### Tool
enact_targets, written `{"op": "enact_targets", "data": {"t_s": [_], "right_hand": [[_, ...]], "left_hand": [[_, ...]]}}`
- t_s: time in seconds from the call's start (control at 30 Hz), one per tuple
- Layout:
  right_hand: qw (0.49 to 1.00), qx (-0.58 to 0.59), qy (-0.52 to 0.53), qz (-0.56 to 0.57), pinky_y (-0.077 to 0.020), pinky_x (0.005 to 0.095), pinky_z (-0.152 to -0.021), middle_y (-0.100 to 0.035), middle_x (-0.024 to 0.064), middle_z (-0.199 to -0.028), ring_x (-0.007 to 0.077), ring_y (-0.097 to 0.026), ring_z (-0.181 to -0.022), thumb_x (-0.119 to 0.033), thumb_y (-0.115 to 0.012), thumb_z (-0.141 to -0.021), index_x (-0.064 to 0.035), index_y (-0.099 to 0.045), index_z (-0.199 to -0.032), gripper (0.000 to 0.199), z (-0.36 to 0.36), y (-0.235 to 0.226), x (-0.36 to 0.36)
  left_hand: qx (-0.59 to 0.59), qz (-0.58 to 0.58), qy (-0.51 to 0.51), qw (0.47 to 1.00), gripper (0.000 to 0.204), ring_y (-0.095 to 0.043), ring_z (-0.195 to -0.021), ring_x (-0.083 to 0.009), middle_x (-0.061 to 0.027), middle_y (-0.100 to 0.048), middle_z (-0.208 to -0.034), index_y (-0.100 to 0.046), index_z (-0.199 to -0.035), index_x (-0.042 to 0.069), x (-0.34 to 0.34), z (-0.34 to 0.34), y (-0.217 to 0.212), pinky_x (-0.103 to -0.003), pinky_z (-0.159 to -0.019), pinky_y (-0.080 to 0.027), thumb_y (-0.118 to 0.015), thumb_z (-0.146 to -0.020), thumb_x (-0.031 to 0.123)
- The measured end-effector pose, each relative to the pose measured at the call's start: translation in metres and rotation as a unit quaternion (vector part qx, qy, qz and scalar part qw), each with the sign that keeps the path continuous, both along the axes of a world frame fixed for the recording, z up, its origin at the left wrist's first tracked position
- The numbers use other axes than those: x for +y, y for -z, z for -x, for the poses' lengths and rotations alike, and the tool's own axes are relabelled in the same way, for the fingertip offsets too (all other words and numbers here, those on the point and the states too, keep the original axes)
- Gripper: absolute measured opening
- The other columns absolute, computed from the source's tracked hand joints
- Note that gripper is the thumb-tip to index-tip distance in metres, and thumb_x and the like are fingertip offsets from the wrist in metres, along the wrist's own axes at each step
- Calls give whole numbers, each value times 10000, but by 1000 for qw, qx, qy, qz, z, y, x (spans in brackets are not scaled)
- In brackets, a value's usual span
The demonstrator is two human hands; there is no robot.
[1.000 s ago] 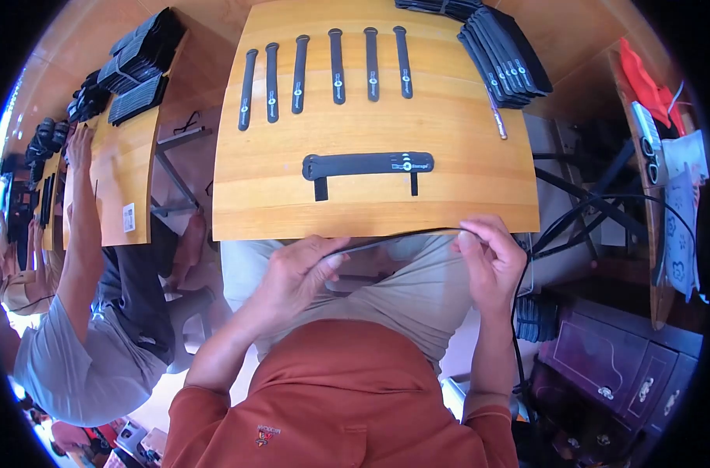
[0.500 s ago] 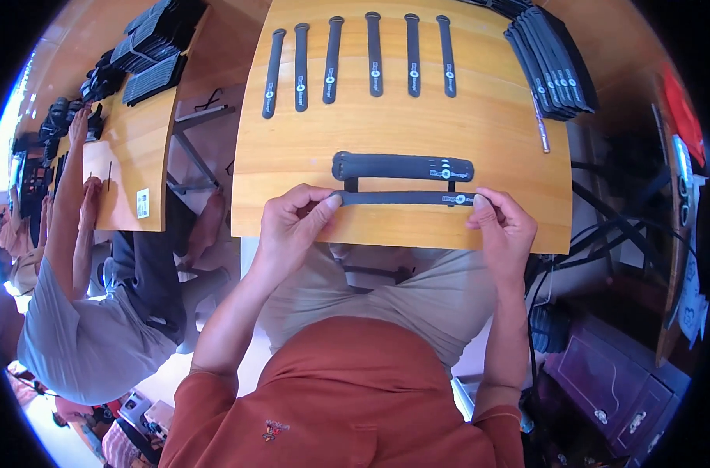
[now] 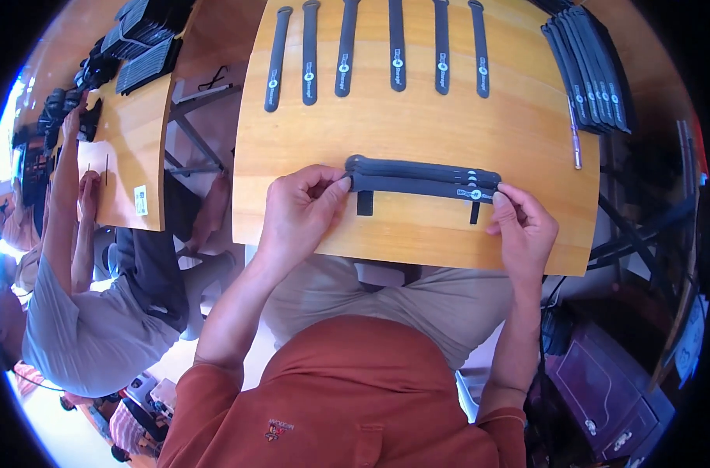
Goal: Sorting and stacking small black textile straps on a wooden table in a workshop environment.
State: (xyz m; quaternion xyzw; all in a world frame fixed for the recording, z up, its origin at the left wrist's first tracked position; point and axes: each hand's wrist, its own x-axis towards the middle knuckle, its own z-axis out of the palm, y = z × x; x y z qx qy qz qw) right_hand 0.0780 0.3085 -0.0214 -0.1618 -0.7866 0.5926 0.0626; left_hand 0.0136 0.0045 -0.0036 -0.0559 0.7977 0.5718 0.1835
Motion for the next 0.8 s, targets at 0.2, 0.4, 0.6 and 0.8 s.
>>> {"op": "enact_targets", "data": {"t_s": [0.2, 0.4, 0.6, 0.8], "right_hand": [[1000, -13, 6, -7, -552, 220, -569, -683, 33, -878, 67, -617, -713, -129, -715, -1010, 29, -741, -1147, 211, 7, -5, -1], [1000, -8, 8, -9, -521, 215, -534, -672, 26, -843, 61, -598, -665, -126, -723, -1003, 33, -742, -1131, 205, 9, -1, -2], [999, -11, 29, -33, -502, 212, -521, -668, 20, -814, 61, -592, -637, -101, -730, -992, 38, -742, -1111, 184, 9, -4, -6], [999, -5, 20, -48, -499, 217, -523, -672, 30, -852, 65, -599, -658, -67, -729, -982, 43, -738, -1104, 165, 8, -1, -5]], "left_hand": [[-21, -6, -16, 1000, 161, -602, -611, -49, -22, -677, -714, -733, -1028, -58, 3, 5, -5, -219, -564, -496, -696, -1017, 98], [-30, -28, -27, 999, 138, -605, -603, -47, -23, -690, -727, -740, -1030, -59, 1, 7, -1, -207, -554, -489, -716, -998, 73], [-31, -10, -30, 999, 127, -607, -616, -43, -30, -706, -743, -748, -1019, -69, 3, 6, -1, -210, -560, -487, -723, -985, 51], [-19, -15, -35, 999, 121, -603, -633, -37, -26, -707, -741, -750, -1014, -71, 4, 4, 0, -209, -570, -479, -718, -978, 40]]}}
